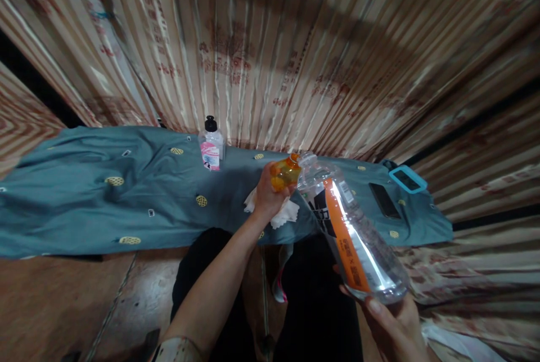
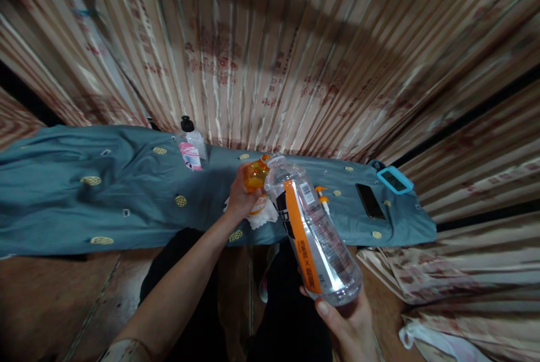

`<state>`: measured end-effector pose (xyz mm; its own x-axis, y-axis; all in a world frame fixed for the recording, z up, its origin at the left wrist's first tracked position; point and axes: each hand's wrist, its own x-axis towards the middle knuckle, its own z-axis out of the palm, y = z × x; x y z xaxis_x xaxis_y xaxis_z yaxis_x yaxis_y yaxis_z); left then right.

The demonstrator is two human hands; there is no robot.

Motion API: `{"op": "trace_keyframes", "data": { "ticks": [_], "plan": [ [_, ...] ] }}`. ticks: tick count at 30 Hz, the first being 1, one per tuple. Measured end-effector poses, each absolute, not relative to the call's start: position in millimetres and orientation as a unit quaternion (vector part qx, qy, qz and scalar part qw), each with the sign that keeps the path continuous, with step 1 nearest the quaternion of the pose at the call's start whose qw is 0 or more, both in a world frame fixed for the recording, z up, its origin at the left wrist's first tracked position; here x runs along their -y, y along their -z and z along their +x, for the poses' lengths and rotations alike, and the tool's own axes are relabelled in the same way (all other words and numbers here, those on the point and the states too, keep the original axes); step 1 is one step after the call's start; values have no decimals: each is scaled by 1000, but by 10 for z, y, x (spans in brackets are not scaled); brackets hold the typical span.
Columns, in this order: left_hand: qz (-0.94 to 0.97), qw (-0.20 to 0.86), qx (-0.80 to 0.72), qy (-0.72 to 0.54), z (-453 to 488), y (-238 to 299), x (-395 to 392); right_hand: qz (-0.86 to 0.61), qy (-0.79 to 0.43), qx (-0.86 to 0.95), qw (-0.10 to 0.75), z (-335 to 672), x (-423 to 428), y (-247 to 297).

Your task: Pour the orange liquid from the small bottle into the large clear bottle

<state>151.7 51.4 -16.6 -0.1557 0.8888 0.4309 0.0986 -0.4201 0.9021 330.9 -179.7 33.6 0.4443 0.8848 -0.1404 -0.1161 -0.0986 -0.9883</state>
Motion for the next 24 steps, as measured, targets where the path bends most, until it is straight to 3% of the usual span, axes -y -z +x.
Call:
{"op": "trace_keyframes", "data": {
  "ticks": [24],
  "plan": [
    [566, 323, -450, -611, 1504, 192, -516, -610, -426, 315, 588, 3345, 1772, -298]
  ]
}}
